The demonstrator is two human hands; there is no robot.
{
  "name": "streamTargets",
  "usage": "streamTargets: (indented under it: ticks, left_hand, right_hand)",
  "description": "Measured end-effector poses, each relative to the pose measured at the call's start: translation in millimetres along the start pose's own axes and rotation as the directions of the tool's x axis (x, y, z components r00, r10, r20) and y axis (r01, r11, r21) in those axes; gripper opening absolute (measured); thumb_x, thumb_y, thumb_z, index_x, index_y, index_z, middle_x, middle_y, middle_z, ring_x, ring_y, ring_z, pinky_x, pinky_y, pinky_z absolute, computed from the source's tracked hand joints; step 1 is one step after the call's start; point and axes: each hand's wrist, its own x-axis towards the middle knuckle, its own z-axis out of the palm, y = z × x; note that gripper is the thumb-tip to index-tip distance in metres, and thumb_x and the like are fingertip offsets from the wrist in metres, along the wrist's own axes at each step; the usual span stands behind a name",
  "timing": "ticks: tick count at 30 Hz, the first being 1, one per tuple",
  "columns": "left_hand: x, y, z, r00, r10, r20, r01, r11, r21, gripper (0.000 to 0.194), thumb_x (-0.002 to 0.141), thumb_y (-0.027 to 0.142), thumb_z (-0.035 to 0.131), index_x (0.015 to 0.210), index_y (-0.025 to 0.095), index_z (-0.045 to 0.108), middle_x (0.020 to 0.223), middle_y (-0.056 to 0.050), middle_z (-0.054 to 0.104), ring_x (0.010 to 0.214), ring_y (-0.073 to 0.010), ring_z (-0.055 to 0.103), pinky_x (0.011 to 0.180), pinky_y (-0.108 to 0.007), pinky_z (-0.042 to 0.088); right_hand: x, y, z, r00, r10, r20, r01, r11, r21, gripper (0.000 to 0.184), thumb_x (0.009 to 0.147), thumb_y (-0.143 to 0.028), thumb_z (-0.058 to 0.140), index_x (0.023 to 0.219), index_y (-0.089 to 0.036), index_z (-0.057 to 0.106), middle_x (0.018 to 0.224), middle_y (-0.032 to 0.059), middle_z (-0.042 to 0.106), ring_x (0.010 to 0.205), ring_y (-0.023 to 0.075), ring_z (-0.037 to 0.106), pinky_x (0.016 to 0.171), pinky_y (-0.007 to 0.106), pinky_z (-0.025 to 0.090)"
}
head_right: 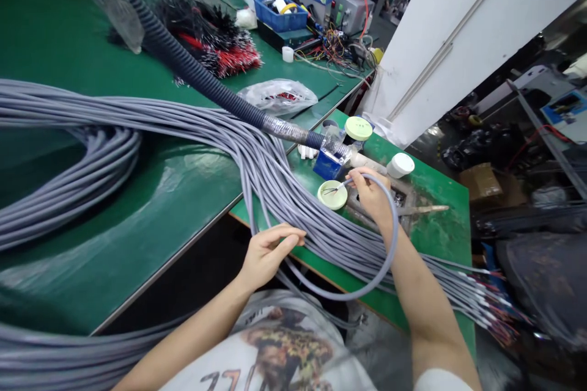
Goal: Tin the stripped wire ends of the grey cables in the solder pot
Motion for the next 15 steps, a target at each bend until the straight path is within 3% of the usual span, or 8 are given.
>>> streamTargets:
  ticks: [8,15]
  left_hand:
    - [1.6,-2.8,-3.6,0.998,-0.065,-0.020,0.065,0.997,-0.046,0.016,0.087,0.024,0.058,0.090,0.017,0.072,0.075,-0.004,0.068,0.071,-0.0136,0.064,0.069,-0.023,0.048]
    - [1.6,-6.1,-4.1,0.996,-0.085,-0.026,0.083,0.995,-0.055,0.016,0.087,0.024,0.058,0.090,0.018,0.072,0.075,-0.004,0.068,0.072,-0.0132,0.064,0.069,-0.023,0.048]
  right_hand:
    - [0.1,-2.6,6.5,0.996,-0.073,0.049,0.080,0.985,-0.156,0.024,0.090,-0.035,0.051,0.082,-0.020,0.068,0.075,0.0019,0.070,0.068,0.0158,0.065,0.065,0.027,0.051]
    - [-0.6,-0.2,12.2,0.994,-0.090,0.059,0.099,0.978,-0.184,0.025,0.090,-0.034,0.050,0.081,-0.020,0.068,0.075,0.0014,0.070,0.068,0.0150,0.064,0.064,0.025,0.050]
